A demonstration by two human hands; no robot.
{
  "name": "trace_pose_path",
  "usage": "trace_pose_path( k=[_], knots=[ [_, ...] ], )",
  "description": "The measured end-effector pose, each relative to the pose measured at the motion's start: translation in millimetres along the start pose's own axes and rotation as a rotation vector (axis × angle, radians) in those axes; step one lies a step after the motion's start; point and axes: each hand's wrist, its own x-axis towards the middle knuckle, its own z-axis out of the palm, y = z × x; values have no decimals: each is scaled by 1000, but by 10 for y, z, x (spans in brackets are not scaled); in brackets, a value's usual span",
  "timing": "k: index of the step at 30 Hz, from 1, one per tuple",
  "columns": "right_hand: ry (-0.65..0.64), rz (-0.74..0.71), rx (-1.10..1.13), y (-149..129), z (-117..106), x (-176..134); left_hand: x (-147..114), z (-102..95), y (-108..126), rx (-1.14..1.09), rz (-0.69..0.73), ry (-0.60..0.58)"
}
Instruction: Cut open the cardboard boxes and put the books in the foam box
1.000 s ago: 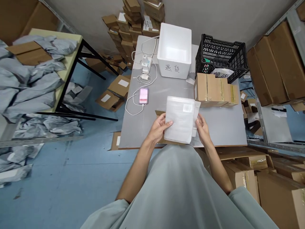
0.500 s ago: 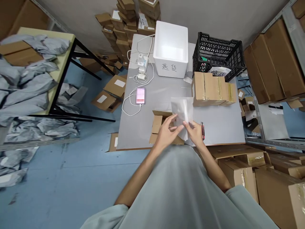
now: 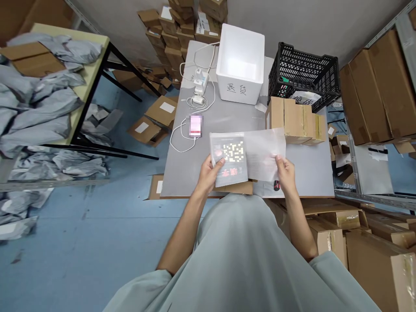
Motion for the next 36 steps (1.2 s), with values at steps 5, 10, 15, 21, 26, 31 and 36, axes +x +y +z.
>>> trace_pose_path(
  k=[5, 10, 15, 21, 26, 31, 36],
  knots=[
    [-12, -26, -89, 175, -207, 210, 4, -149, 108, -29, -29, -13],
    [-42, -31, -63, 248, -34, 195, 11, -146, 122, -19, -14, -41],
    [-158, 17, -33, 116, 277, 108, 36, -114, 129, -69, -65, -74],
    [-362, 128, 177, 14, 586, -1, 48, -80, 105, -133, -163, -172],
    [-462, 298, 329, 123, 760, -113, 73, 40, 19, -110, -171, -206],
    [-419, 279, 399, 162, 852, -148, 69, 284, -40, 119, 121, -68],
    [-325, 233, 424, 147, 960, -181, -98, 493, -39, 384, 303, -9]
  ],
)
